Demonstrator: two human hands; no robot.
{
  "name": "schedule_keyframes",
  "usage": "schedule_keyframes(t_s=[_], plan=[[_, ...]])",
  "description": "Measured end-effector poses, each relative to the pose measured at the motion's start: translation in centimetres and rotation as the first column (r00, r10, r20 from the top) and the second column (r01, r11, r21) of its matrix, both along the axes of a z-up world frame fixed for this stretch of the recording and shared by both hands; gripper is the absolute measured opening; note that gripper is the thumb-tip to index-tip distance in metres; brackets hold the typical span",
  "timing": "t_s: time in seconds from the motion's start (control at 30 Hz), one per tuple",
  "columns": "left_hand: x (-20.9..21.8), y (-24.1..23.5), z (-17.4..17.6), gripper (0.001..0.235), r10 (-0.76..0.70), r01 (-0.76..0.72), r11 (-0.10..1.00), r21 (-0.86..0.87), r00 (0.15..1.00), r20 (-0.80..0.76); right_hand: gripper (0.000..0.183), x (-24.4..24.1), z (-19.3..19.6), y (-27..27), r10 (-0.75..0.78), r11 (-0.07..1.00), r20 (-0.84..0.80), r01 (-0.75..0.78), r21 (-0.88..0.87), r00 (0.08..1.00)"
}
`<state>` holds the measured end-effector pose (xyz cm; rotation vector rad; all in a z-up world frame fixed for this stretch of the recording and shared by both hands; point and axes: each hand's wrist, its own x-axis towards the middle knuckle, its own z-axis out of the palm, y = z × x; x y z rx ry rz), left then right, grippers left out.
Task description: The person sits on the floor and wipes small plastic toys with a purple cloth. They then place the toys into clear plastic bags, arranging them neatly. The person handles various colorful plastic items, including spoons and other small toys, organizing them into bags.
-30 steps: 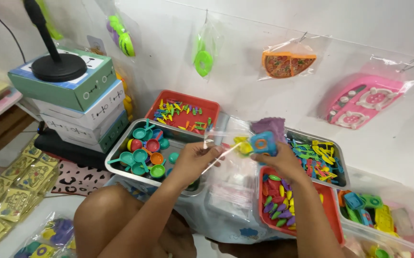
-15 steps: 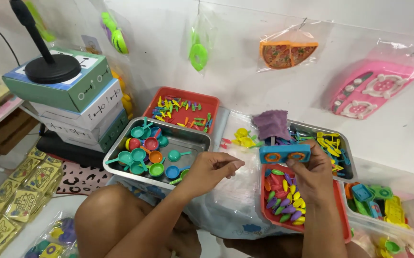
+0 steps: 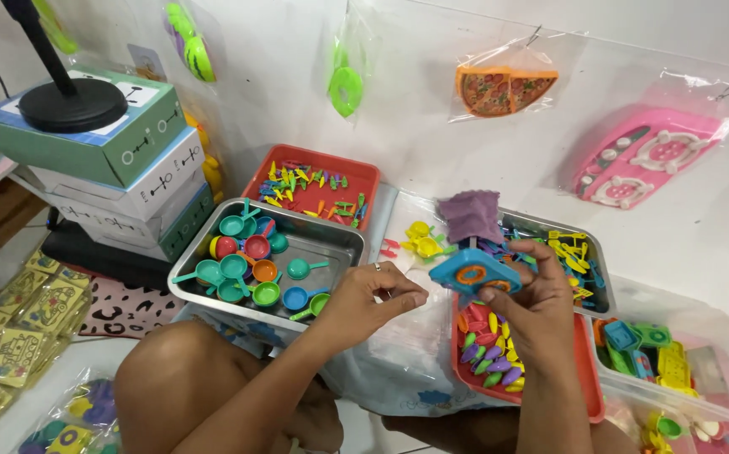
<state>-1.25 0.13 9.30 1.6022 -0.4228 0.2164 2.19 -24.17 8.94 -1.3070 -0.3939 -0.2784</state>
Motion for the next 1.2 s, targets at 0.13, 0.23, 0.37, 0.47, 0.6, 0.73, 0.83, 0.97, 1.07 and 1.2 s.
schedule_keyframes(t_s=[0.13, 0.23, 0.37, 0.47, 0.6, 0.73, 0.83, 0.97, 1.07, 1.2], plan=[[-0.2, 0.1, 0.3, 0.013, -0.03, 0.03, 1.0, -0.002, 1.0, -0.006, 0.05, -0.4, 0.8, 0.7, -0.053, 0.991, 0.043, 0.058, -0.123, 0.998], [-0.3, 0.2, 0.3, 0.013, -0.034, 0.034, 0.999, -0.001, 0.999, -0.006, 0.038, 0.2, -0.6, 0.2, -0.041, 0.991, 0.062, 0.048, -0.123, 0.997], [-0.1, 0.2, 0.1, 0.013, -0.044, 0.044, 0.999, 0.009, 0.999, 0.019, 0.036, 0.2, -0.6, 0.7, -0.012, 0.992, 0.077, 0.022, -0.128, 0.997], [-0.4, 0.3, 0.5, 0.015, -0.078, 0.08, 0.996, -0.028, 0.996, 0.052, 0.045, 0.2, -0.5, 1.6, 0.02, 0.994, 0.078, -0.011, -0.112, 0.997], [-0.1, 0.2, -0.1, 0.014, -0.078, 0.082, 0.995, -0.054, 0.994, 0.077, 0.048, -0.1, 0.1, 2.3, 0.035, 0.99, 0.081, -0.023, -0.142, 0.996], [-0.1, 0.1, -0.4, 0.014, -0.081, 0.089, 0.988, -0.127, 0.994, 0.072, 0.046, 0.3, -0.4, 2.0, 0.07, 0.99, 0.069, -0.061, -0.126, 0.995], [0.1, 0.0, -0.7, 0.012, -0.097, 0.105, 0.985, -0.138, 0.993, 0.06, 0.044, 0.7, -1.5, 1.5, 0.105, 0.993, 0.035, -0.102, -0.067, 0.994], [0.1, -0.3, -0.9, 0.008, -0.099, 0.106, 0.986, -0.127, 0.993, 0.058, 0.041, -0.2, -0.1, 2.4, 0.09, 0.992, 0.003, -0.09, -0.091, 0.996], [0.1, -0.1, -0.7, 0.011, -0.088, 0.094, 0.987, -0.126, 0.994, 0.059, 0.04, 0.1, -0.2, 2.1, 0.043, 0.987, -0.012, -0.044, -0.155, 0.999], [0.4, 0.0, -1.3, 0.013, -0.085, 0.092, 0.988, -0.124, 0.995, 0.057, 0.031, 0.1, -0.2, 1.8, -0.036, 0.974, 0.026, 0.041, -0.221, 0.999]])
